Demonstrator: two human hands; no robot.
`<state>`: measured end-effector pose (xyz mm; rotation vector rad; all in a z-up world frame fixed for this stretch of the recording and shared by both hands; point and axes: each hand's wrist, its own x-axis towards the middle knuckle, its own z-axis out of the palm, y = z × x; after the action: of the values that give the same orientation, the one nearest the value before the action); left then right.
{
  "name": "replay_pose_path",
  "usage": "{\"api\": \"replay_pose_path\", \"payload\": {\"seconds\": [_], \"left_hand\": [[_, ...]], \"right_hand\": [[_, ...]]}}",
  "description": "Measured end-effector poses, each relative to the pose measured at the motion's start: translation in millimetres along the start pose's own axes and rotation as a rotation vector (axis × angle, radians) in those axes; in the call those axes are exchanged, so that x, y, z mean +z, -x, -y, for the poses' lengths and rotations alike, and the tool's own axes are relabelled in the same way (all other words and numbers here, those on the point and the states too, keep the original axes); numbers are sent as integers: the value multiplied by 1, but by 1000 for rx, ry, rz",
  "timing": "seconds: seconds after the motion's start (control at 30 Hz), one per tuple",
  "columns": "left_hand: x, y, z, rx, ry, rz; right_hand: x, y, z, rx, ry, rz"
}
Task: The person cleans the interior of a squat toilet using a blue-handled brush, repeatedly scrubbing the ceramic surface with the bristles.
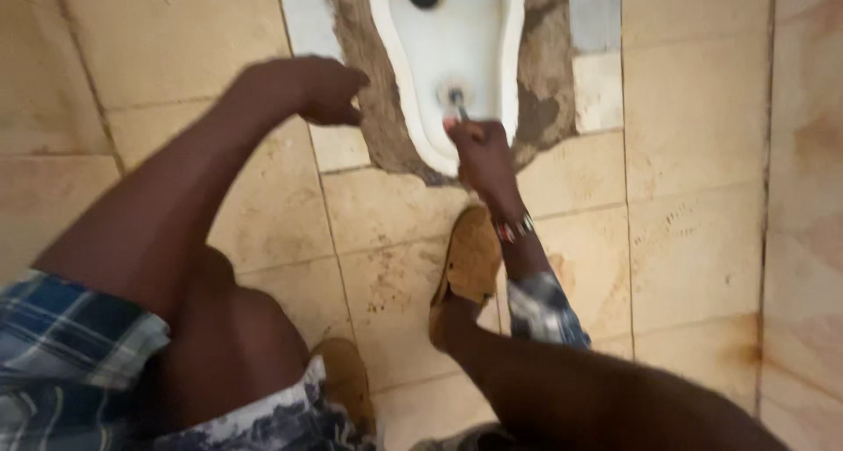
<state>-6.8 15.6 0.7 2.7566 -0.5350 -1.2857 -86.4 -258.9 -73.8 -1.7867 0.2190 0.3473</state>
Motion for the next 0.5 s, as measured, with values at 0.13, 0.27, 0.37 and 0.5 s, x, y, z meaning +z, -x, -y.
{"api": "replay_pose_path", "payload": {"seconds": [0.13, 0.27, 0.37, 0.5], "left_hand": [[2, -2, -2, 32, -9, 46], [-6, 2, -8, 8, -16, 14], [-5, 5, -13, -4, 7, 46], [-3, -7, -1, 63, -37, 27]], "right_hand": [[-11, -18, 3, -55, -22, 22], [-32, -25, 15, 8, -354, 5], [-56, -1, 26, 93, -298, 102], [-39, -16, 18, 134, -330, 35]]}}
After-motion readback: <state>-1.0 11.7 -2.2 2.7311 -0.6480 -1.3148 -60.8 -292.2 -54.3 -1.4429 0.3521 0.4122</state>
